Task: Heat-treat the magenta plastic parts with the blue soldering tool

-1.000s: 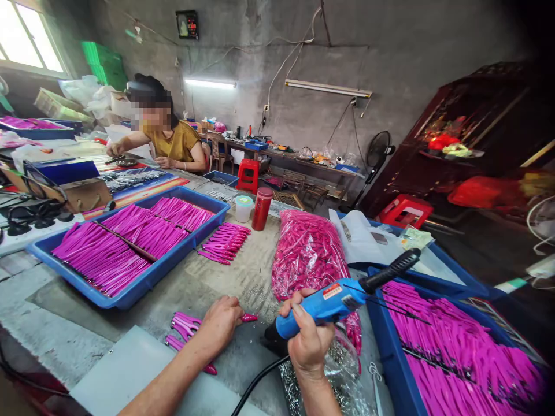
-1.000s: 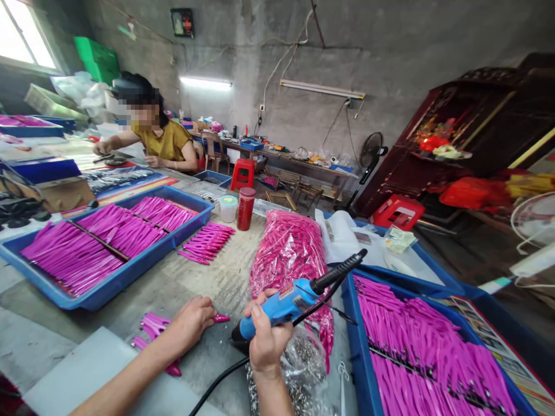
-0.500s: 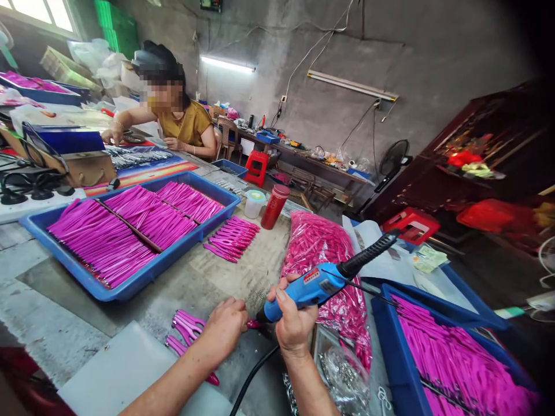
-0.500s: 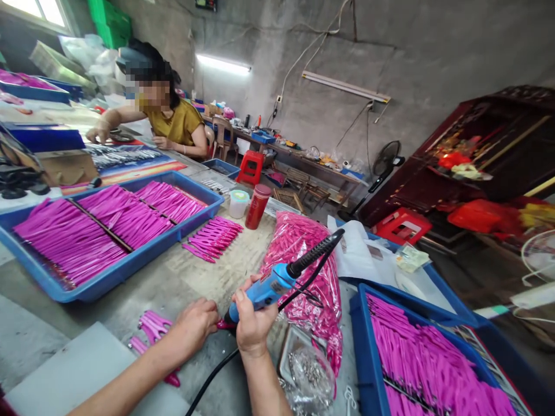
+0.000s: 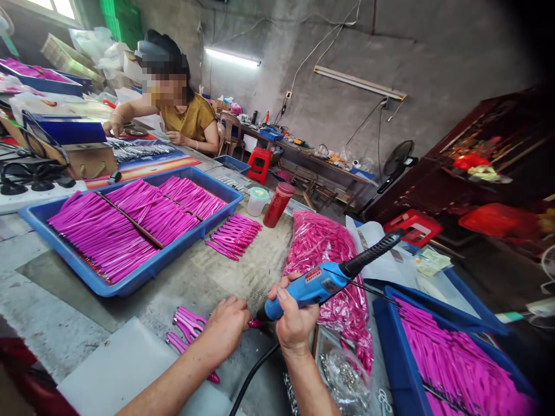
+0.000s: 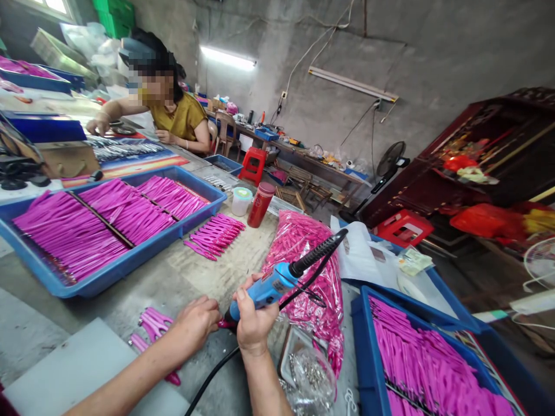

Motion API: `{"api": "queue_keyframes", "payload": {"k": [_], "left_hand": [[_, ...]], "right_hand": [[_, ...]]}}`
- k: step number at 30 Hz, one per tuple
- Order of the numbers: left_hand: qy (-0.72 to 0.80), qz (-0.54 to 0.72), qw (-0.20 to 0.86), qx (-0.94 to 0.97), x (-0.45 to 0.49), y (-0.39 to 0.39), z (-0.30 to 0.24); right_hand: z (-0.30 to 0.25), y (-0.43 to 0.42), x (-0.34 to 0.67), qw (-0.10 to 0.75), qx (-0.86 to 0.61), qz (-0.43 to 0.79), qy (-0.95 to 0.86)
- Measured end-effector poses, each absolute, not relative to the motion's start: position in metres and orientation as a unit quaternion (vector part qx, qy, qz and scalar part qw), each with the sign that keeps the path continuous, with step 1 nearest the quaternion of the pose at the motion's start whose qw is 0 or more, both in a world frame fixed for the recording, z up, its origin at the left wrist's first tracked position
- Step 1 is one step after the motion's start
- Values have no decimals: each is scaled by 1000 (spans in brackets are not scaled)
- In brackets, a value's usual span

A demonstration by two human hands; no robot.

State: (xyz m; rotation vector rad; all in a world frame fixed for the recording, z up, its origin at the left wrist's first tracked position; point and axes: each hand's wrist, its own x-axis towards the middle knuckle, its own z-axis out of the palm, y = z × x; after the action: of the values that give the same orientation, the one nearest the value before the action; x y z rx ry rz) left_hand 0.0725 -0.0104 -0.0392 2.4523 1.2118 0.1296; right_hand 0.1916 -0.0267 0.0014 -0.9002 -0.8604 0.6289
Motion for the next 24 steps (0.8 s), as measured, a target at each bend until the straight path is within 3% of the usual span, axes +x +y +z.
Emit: {"api": "queue_keyframes", "payload": {"k": [11,24], "left_hand": [[437,64,204,874,72,-11,-43],[436,95,253,858,73,-10,-52]], "right_hand": [[0,-20,183,743,-482,234,-401],[-16,-1,177,633,-550,239,-490]]}}
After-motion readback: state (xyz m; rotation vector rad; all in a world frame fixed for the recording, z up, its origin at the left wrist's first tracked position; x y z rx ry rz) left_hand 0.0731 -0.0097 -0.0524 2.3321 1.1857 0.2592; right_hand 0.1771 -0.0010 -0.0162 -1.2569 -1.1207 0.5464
